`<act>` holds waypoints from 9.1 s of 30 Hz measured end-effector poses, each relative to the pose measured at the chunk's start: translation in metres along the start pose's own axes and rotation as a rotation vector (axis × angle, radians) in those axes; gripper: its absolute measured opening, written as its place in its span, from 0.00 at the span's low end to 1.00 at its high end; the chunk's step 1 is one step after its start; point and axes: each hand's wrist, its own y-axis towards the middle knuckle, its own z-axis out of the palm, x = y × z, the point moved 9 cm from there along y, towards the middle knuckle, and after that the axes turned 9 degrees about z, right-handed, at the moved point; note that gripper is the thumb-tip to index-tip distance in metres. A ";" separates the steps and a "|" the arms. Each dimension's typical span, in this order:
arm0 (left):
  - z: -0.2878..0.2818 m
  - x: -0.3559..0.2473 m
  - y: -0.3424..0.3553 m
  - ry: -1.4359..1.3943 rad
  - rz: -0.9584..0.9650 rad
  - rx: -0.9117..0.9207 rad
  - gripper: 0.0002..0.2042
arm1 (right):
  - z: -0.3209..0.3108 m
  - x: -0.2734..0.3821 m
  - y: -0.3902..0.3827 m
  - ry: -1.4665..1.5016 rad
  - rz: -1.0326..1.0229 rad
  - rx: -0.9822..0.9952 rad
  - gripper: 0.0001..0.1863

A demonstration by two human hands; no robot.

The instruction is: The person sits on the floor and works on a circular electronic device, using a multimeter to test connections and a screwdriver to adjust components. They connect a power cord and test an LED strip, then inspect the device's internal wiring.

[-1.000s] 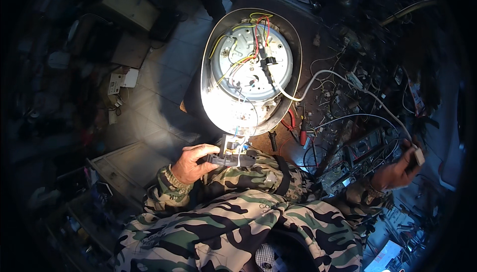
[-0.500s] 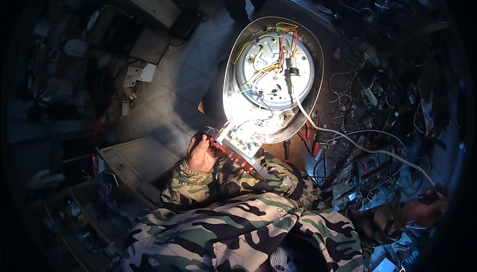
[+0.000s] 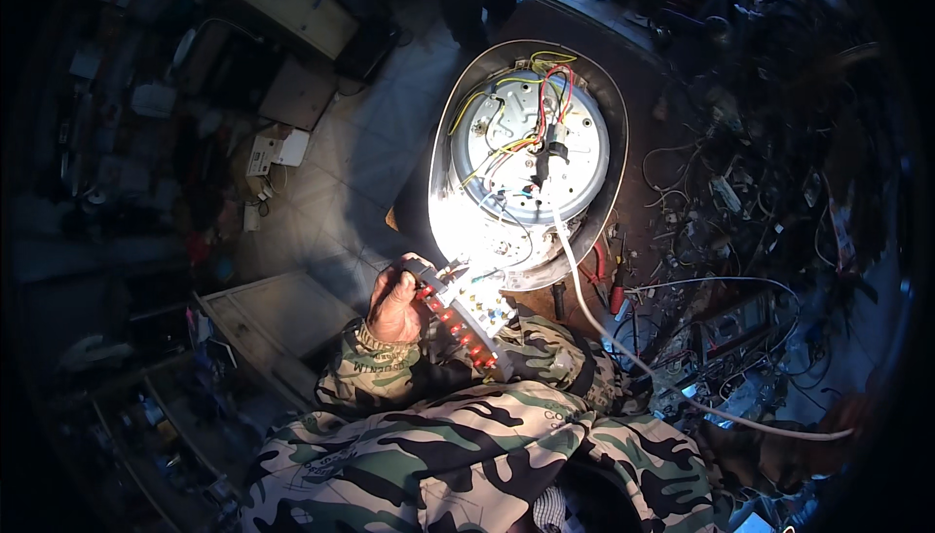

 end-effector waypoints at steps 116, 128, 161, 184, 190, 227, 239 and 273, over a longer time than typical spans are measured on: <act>-0.085 0.062 -0.020 -0.201 -0.216 -0.321 0.23 | 0.079 -0.360 0.168 -1.645 -0.223 0.016 0.23; -0.092 0.059 -0.027 -0.234 -0.198 -0.238 0.22 | 0.104 -0.386 0.172 -1.370 -0.365 -0.304 0.27; -0.100 0.061 -0.027 -0.129 -0.232 -0.316 0.19 | 0.094 -0.422 0.167 -1.239 -0.165 -0.539 0.26; -0.096 0.067 -0.025 -0.185 -0.168 -0.354 0.21 | 0.074 -0.434 0.190 -1.550 -0.316 -0.580 0.28; -0.049 0.057 0.004 -0.243 -0.148 -0.156 0.22 | 0.043 -0.448 0.206 -1.516 -0.412 -0.668 0.30; -0.050 0.052 0.000 -0.121 -0.192 -0.154 0.27 | -0.003 -0.489 0.277 -1.737 -0.029 -0.461 0.27; -0.058 0.064 -0.003 -0.205 -0.215 -0.195 0.19 | 0.032 -0.390 0.087 -1.269 0.135 -0.116 0.21; 0.068 -0.035 -0.005 0.494 -0.110 0.346 0.20 | 0.277 -0.261 -0.209 0.127 0.835 0.089 0.12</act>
